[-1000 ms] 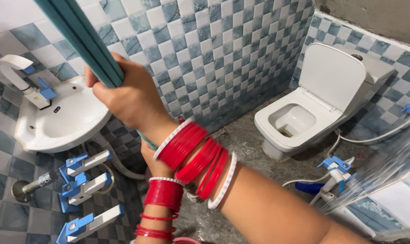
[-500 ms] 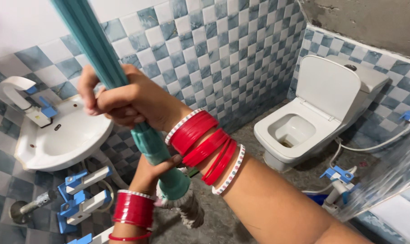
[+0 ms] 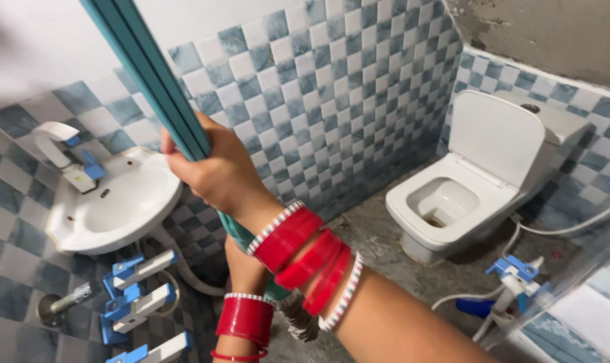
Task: The person cleans a mop by rinsing it under a faucet in a small bathroom and then squeezing the mop head by hand.
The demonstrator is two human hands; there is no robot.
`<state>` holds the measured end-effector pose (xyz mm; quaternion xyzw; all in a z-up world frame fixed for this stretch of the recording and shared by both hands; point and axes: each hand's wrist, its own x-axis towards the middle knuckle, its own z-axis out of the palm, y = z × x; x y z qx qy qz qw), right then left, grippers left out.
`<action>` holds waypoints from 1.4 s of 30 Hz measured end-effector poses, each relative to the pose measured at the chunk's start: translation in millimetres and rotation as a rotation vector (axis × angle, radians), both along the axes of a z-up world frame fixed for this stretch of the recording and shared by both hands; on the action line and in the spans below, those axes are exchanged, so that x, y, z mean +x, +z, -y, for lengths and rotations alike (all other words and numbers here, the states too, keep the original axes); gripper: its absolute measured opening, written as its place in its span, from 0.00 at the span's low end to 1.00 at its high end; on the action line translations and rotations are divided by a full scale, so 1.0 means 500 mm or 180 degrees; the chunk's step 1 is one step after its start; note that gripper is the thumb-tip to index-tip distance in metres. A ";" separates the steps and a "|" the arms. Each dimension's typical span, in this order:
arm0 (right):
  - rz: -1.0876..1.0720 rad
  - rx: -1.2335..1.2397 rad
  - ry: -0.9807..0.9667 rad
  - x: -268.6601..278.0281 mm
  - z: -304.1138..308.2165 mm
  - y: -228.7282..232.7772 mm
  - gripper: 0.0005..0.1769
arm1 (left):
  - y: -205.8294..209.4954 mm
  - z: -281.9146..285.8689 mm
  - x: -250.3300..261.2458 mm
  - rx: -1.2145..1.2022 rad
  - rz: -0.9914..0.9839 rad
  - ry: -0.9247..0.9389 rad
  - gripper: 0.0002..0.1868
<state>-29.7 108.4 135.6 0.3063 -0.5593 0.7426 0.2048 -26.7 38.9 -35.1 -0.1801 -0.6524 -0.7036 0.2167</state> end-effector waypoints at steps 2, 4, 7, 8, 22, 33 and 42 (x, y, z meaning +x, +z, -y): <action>-0.0857 0.0159 -0.0706 0.011 -0.017 -0.014 0.05 | 0.010 -0.005 0.016 -0.0398 0.0089 -0.0165 0.40; -0.0324 0.0027 -0.0359 0.029 -0.038 -0.024 0.04 | 0.023 0.002 0.026 -0.0446 0.0446 -0.0382 0.41; 0.0481 -0.0150 0.0368 0.046 -0.037 -0.022 0.04 | 0.039 0.012 0.044 -0.0387 0.0795 -0.0665 0.45; 0.0468 -0.0156 0.0420 0.050 -0.037 -0.023 0.05 | 0.039 0.011 0.050 -0.0272 0.0764 -0.0779 0.47; 0.0503 -0.0046 0.0848 0.056 -0.054 -0.052 0.04 | 0.009 -0.042 0.113 -0.0361 0.0926 0.0726 0.45; 0.0661 0.0303 -0.1201 0.071 0.018 -0.030 0.16 | 0.024 -0.072 0.083 -0.0323 0.0821 0.1384 0.17; 0.0773 0.0536 0.1380 0.030 -0.062 0.031 0.22 | 0.111 0.049 0.058 -0.0914 0.0394 -0.1064 0.40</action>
